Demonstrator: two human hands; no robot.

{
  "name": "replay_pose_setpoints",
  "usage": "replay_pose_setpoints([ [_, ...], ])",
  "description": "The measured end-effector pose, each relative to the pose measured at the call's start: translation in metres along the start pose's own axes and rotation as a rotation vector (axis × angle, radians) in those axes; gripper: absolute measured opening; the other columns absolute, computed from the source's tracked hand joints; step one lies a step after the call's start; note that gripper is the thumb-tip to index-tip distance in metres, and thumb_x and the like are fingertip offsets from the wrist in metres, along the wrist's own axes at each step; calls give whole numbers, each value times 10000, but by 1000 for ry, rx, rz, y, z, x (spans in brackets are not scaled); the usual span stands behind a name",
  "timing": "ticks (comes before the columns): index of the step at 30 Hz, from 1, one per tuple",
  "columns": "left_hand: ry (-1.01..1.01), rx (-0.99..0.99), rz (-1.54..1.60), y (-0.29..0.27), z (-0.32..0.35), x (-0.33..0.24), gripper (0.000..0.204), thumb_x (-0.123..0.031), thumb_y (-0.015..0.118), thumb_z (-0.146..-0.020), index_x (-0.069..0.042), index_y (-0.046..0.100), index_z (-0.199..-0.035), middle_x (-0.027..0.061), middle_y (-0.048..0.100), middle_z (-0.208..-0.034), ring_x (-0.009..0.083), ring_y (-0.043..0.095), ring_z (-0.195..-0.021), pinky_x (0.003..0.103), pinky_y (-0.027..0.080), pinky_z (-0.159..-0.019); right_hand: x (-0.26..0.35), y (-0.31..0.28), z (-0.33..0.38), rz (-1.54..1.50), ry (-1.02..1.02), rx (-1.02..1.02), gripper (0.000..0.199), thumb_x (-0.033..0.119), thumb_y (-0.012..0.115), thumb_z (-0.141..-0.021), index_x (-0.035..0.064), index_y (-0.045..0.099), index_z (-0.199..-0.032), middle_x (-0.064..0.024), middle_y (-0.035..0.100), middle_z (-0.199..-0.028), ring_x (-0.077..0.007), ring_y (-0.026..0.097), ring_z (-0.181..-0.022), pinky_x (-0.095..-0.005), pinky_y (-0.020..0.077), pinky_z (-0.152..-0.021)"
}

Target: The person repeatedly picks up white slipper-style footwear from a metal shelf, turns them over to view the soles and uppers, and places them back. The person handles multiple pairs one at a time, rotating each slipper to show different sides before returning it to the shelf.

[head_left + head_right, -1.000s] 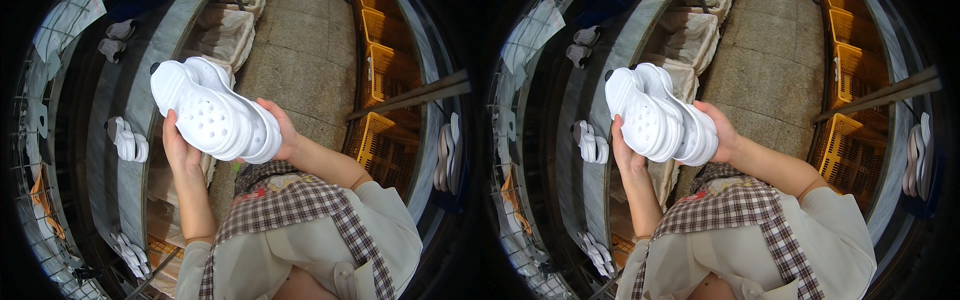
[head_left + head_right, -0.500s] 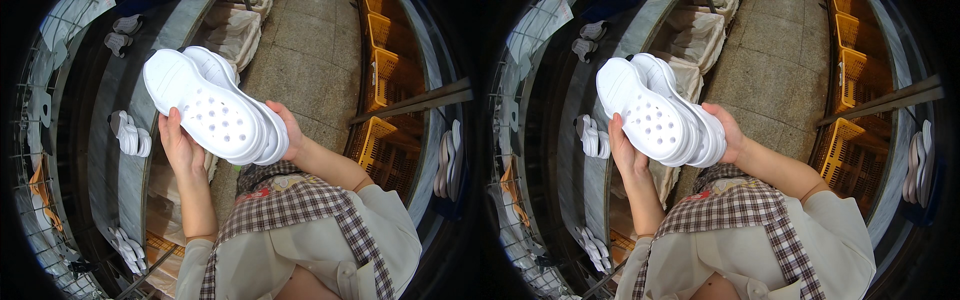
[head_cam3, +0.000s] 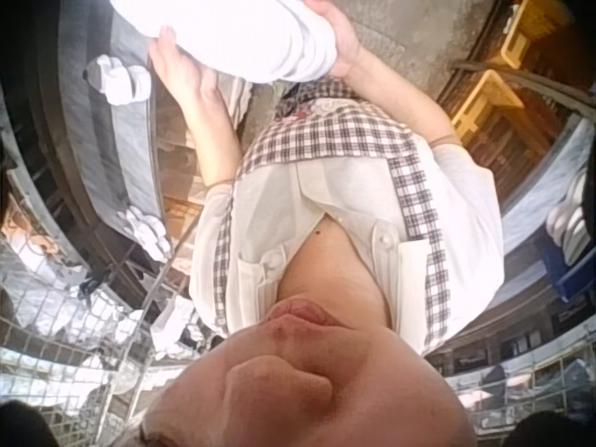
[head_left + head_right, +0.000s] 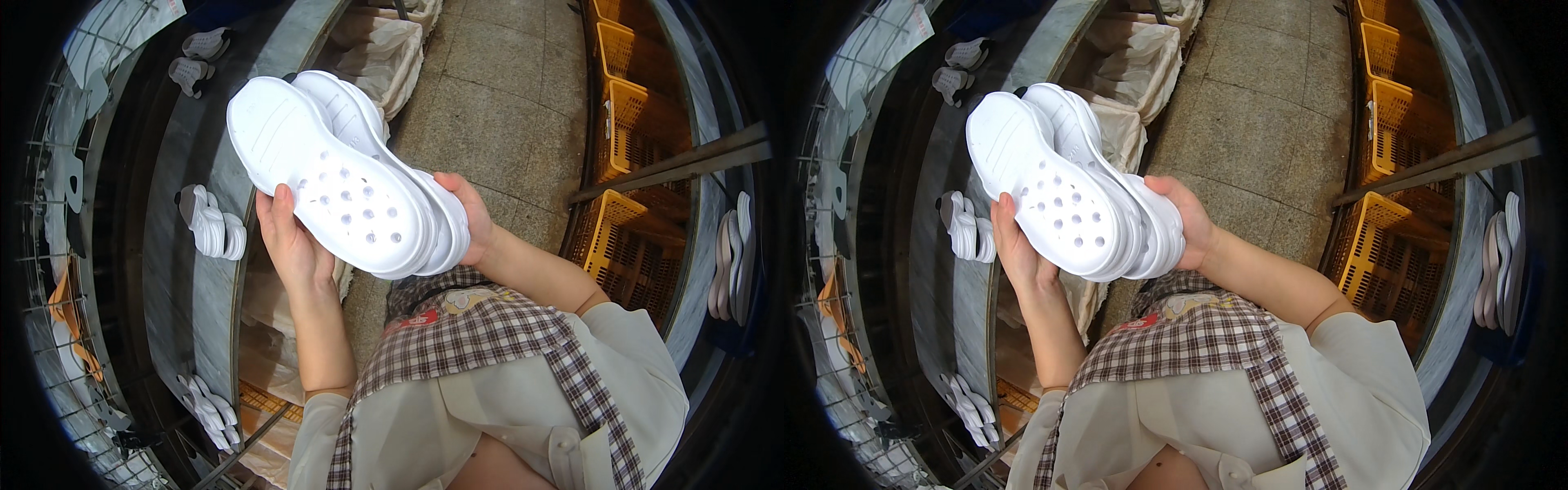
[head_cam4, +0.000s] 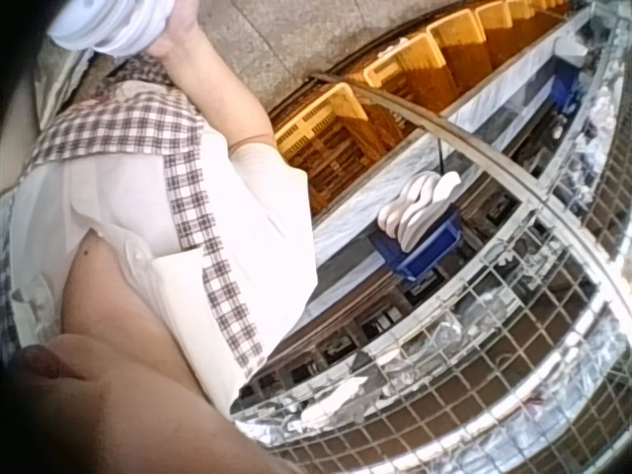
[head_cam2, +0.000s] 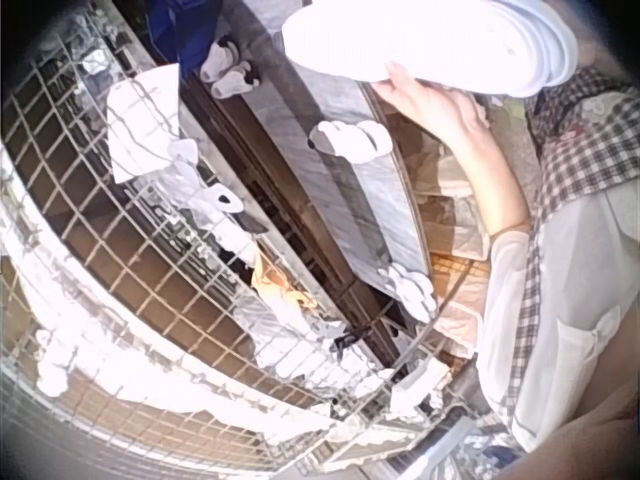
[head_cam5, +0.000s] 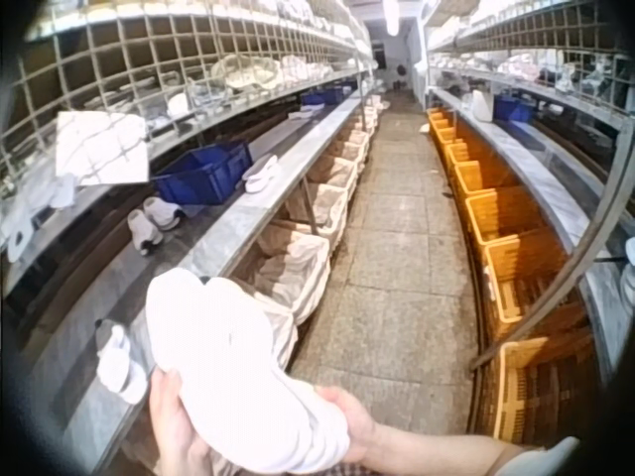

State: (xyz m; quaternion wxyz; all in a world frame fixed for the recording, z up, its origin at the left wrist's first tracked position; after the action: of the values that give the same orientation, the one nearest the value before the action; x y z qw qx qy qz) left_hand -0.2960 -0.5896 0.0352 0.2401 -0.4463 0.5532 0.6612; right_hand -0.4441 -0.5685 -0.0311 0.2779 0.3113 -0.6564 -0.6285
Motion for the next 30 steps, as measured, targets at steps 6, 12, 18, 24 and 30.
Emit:
replay_pose_setpoints([
  [6,3,41,0,9,2,-1,466,-173,559,-907,33,372,-1281,148,546,-1171,223,583,-1032,349,494,-882,1,5,2,10,-16,12,567,367,423,-911,-35,424,-1310,-200,571,-1203,-295,608,-1042,-429,477,-935],
  [12,-84,134,-62,22,3,14,550,-282,587,-907,57,371,-1283,146,551,-1173,208,588,-1014,321,491,-877,6,9,-2,4,-36,106,585,387,424,-896,-23,428,-1313,-197,569,-1207,-299,596,-1066,-430,477,-941],
  [18,182,51,-482,20,2,2,743,-387,545,-920,46,193,-1410,193,331,-1391,237,363,-1270,365,344,-1008,4,-12,-3,-44,-52,-6,575,395,433,-869,-1,480,-1283,-184,591,-1180,-307,626,-1008,-449,519,-875],
  [24,656,345,-1140,60,47,-23,921,-787,308,-791,-49,475,-1318,244,197,-1466,411,151,-1359,543,127,-1074,15,-7,-3,-5,-111,-5,625,422,420,-859,21,419,-1338,-184,525,-1272,-314,562,-1117,-452,471,-950],
  [30,717,516,-1330,67,77,-22,988,-900,267,-647,-151,641,-1171,229,274,-1445,432,128,-1354,569,74,-1069,22,4,-8,182,-152,-17,726,468,369,-843,37,278,-1420,-192,402,-1388,-331,447,-1245,-463,379,-1042],
])
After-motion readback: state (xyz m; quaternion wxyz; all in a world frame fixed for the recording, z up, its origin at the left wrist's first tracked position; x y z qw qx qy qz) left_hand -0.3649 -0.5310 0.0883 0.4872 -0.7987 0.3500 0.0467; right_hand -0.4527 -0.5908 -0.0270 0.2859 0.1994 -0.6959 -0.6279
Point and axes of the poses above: each hand's wrist, its own z-axis away from the middle knuckle, its own y-axis out of the palm, x = y × z, the point moved 10 cm from there along -z, towards the middle knuckle
